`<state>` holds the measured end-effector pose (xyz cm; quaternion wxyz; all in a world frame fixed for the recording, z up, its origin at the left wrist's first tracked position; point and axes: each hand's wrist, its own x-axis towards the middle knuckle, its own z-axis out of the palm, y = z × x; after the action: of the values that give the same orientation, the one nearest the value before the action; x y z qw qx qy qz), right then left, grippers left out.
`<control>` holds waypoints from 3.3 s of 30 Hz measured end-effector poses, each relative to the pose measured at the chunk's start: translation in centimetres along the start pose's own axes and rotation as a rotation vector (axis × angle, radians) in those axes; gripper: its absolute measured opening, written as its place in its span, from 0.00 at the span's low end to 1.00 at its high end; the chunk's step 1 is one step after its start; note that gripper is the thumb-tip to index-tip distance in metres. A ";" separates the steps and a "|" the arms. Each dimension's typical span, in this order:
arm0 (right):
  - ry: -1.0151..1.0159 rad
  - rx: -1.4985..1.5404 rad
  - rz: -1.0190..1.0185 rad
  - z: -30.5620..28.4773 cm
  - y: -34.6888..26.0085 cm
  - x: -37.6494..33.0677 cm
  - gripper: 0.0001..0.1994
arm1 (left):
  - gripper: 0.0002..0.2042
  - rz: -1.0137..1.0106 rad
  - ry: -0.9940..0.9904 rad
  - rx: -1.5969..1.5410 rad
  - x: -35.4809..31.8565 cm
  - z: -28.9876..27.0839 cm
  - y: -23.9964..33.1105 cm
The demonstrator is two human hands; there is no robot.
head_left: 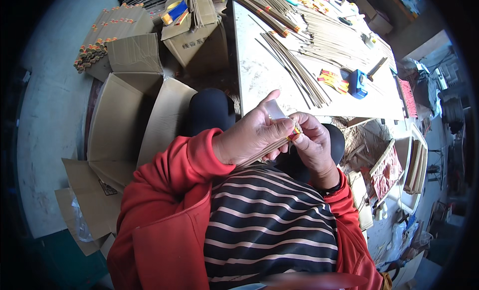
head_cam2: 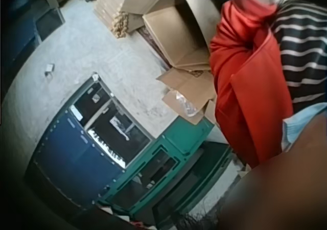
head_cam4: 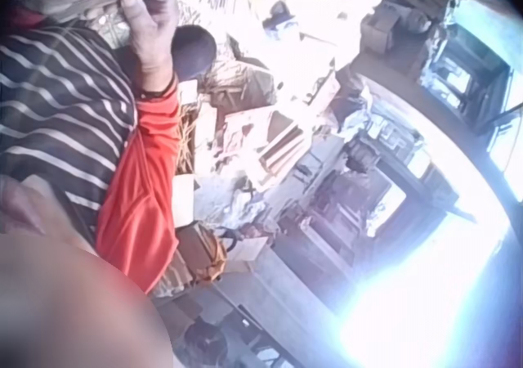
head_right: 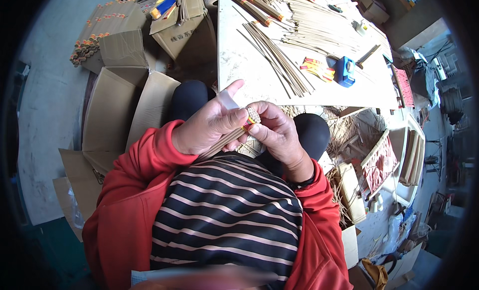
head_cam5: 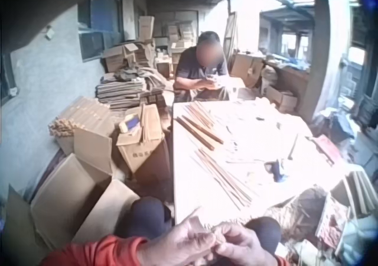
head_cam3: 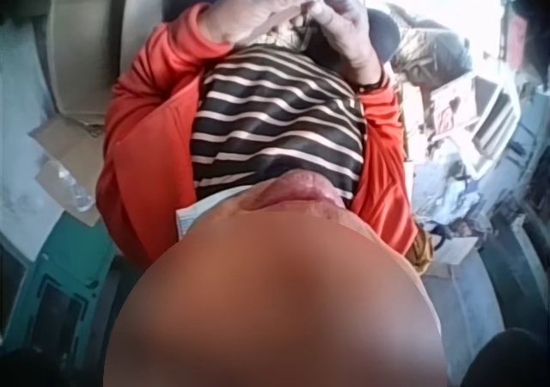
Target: The person gathers thin wooden sticks from a table, aligns them into bundles, and wraps each bundle with a small paper label. They then place the finished bundles into a cardboard box. The process is repeated multiple times.
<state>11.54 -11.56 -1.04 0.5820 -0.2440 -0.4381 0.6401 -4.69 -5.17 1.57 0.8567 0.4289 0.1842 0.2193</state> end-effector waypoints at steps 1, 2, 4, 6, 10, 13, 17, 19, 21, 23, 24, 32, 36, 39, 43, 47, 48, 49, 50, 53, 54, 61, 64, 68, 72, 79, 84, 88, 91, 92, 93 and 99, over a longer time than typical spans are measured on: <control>-0.008 0.010 0.010 0.0 -0.2 0.0 0.13 | 0.43 -0.003 -0.005 -0.036 0.0 0.1 0.0; -0.012 -0.002 0.014 0.0 -0.3 -0.1 0.13 | 0.42 -0.029 -0.017 -0.042 0.0 0.1 0.0; -0.021 -0.025 0.021 -0.2 -0.5 -0.2 0.13 | 0.42 -0.082 -0.038 -0.053 0.0 0.2 0.4; -0.034 -0.078 0.028 -0.4 -0.9 -0.4 0.13 | 0.38 -0.123 -0.058 -0.071 -0.1 0.3 0.6; 0.027 -0.267 0.038 -0.3 -1.7 -0.6 0.12 | 0.25 -0.141 -0.102 -0.042 0.3 -0.1 -0.4; -0.021 -0.436 -0.046 -1.0 -2.0 -0.7 0.12 | 0.20 -0.167 -0.143 -0.060 0.7 -0.1 -0.9; -0.087 -0.585 -0.065 -1.2 -3.1 -0.5 0.10 | 0.17 -0.288 -0.152 -0.006 0.4 0.4 -0.2; -0.088 -0.585 -0.075 -1.1 -3.2 -0.5 0.10 | 0.18 -0.318 -0.143 0.037 0.3 0.3 -0.2; -0.132 -0.610 -0.116 -1.5 -3.1 -0.1 0.10 | 0.18 -0.306 -0.157 0.037 0.4 0.2 -0.1; -0.115 -0.596 -0.103 -1.1 -3.2 -0.1 0.10 | 0.17 -0.294 -0.162 0.026 0.3 0.1 -0.1; -0.107 -0.588 -0.096 -1.0 -3.3 0.0 0.09 | 0.17 -0.287 -0.163 0.021 0.3 0.0 0.0; -0.159 -0.666 -0.132 -1.5 -3.1 0.4 0.11 | 0.14 -0.273 -0.195 -0.090 0.0 -0.6 -0.5; -0.149 -0.621 -0.174 -1.5 -2.9 -0.2 0.11 | 0.13 -0.284 -0.206 -0.150 -0.1 -0.3 -0.7; -0.148 -0.631 -0.148 -1.8 -2.7 -0.5 0.12 | 0.14 -0.245 -0.238 -0.125 -0.2 -0.8 -1.2; -0.191 -0.628 -0.196 -2.1 -2.7 0.1 0.12 | 0.13 -0.287 -0.221 -0.122 0.0 -0.8 -1.0; -0.206 -0.638 -0.169 -2.3 -3.1 0.4 0.12 | 0.12 -0.294 -0.189 -0.125 0.2 -0.6 -0.9; -0.204 -0.643 -0.168 -2.3 -3.1 0.4 0.12 | 0.12 -0.294 -0.171 -0.121 0.2 -0.4 -0.9; -0.201 -0.647 -0.168 -2.4 -3.1 0.4 0.12 | 0.12 -0.294 -0.151 -0.116 0.2 -0.2 -0.8; -0.199 -0.663 -0.175 -2.4 -3.1 0.4 0.12 | 0.12 -0.301 -0.153 -0.125 0.2 -0.2 -0.6; -0.182 -0.689 -0.185 -2.4 -2.9 0.6 0.11 | 0.11 -0.309 -0.157 -0.137 0.3 -0.3 -0.3; -0.169 -0.685 -0.184 -2.2 -2.9 0.6 0.11 | 0.11 -0.303 -0.160 -0.132 0.4 -0.3 -0.3; -0.137 -0.677 -0.214 -2.4 -2.3 0.5 0.11 | 0.14 -0.245 -0.155 0.052 0.2 -0.1 -0.5; -0.103 -0.691 -0.152 -2.4 -2.4 0.0 0.11 | 0.13 -0.263 -0.173 -0.018 0.4 -0.4 -0.9; -0.104 -0.685 -0.169 -2.6 -2.1 -0.1 0.10 | 0.13 -0.277 -0.191 0.104 0.6 -0.7 -1.1; -0.074 -0.731 -0.148 -2.5 -2.0 0.1 0.10 | 0.14 -0.321 -0.222 0.110 0.6 -1.0 -0.8; -0.030 -0.707 -0.085 -1.9 -2.4 0.0 0.09 | 0.14 -0.291 -0.129 0.084 0.5 -0.6 -1.4; 0.148 -0.569 -0.189 -0.3 -2.7 0.4 0.17 | 0.14 -0.299 -0.192 0.033 0.4 -1.4 -0.8; 0.045 -0.957 -0.304 -0.9 -3.2 0.6 0.29 | 0.14 -0.246 -0.143 0.003 0.2 -1.4 -0.7; 0.024 -0.999 -0.293 -1.0 -3.4 0.5 0.32 | 0.15 -0.251 -0.087 -0.009 0.6 -1.3 -0.3; 0.053 -1.011 -0.272 -1.0 -3.1 0.3 0.33 | 0.16 -0.230 -0.092 -0.023 0.7 -1.2 -0.4; 0.080 -1.025 -0.248 -1.0 -2.8 0.1 0.34 | 0.18 -0.208 -0.096 -0.038 0.7 -1.0 -0.5; 0.233 -0.692 -0.117 -0.4 -2.0 -0.4 0.26 | 0.23 -0.187 -0.042 -0.005 0.4 -0.5 0.0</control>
<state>13.05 -11.94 0.38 0.5466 -0.4720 -0.5728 0.3877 -4.58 -4.60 1.18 0.8781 0.4125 0.2049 0.1299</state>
